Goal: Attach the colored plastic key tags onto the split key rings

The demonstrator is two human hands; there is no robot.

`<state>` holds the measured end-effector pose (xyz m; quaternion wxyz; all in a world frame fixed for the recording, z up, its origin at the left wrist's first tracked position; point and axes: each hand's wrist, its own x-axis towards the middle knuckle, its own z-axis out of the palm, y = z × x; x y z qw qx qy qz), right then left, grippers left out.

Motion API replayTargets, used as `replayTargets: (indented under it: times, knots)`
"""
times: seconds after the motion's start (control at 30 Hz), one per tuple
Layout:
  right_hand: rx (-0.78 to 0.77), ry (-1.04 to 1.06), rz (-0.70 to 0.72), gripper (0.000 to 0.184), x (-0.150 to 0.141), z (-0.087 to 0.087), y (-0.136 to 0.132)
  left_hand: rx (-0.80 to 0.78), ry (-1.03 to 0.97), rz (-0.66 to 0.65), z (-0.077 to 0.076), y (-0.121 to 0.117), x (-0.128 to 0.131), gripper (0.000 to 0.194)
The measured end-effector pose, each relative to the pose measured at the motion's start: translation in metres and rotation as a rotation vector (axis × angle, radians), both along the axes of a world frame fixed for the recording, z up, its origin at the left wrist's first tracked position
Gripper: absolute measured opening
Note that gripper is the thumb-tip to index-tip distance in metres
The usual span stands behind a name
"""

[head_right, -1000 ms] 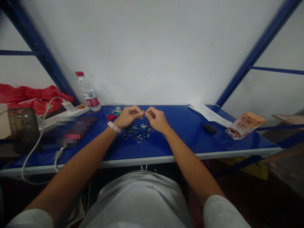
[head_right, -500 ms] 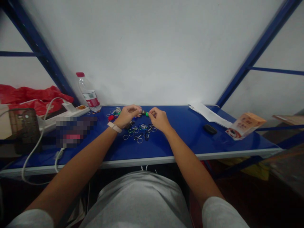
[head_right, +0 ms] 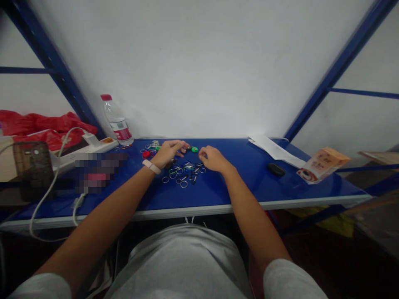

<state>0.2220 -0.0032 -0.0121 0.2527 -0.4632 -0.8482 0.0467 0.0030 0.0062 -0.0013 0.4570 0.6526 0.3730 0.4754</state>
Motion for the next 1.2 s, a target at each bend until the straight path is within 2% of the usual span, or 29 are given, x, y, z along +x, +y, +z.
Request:
replayTargets:
  times: [0.17, 0.43, 0.67, 0.83, 1.07, 1.2]
  knots:
    - [-0.010, -0.043, -0.027, 0.016, -0.001, -0.002, 0.001, -0.031, -0.027, -0.018, -0.001, -0.001, 0.000, 0.033]
    - [0.002, 0.000, -0.027, 0.015, -0.005, 0.002, -0.002, 0.066, 0.014, -0.020, -0.008, 0.006, -0.001, 0.036]
    - [-0.004, 0.014, -0.020, 0.015, -0.007, 0.001, -0.002, 0.033, -0.065, -0.075, 0.000, -0.002, 0.002, 0.047]
    - [0.007, 0.013, -0.011, 0.015, -0.007, 0.000, -0.002, 0.021, -0.015, -0.081, 0.002, -0.003, 0.001, 0.053]
    - [0.012, 0.016, 0.011, 0.015, -0.007, 0.000, -0.002, 0.039, 0.058, -0.070, -0.002, 0.000, -0.001, 0.040]
    - [0.015, 0.017, 0.033, 0.014, -0.007, -0.001, -0.001, 0.006, 0.020, -0.101, 0.000, -0.003, 0.000, 0.035]
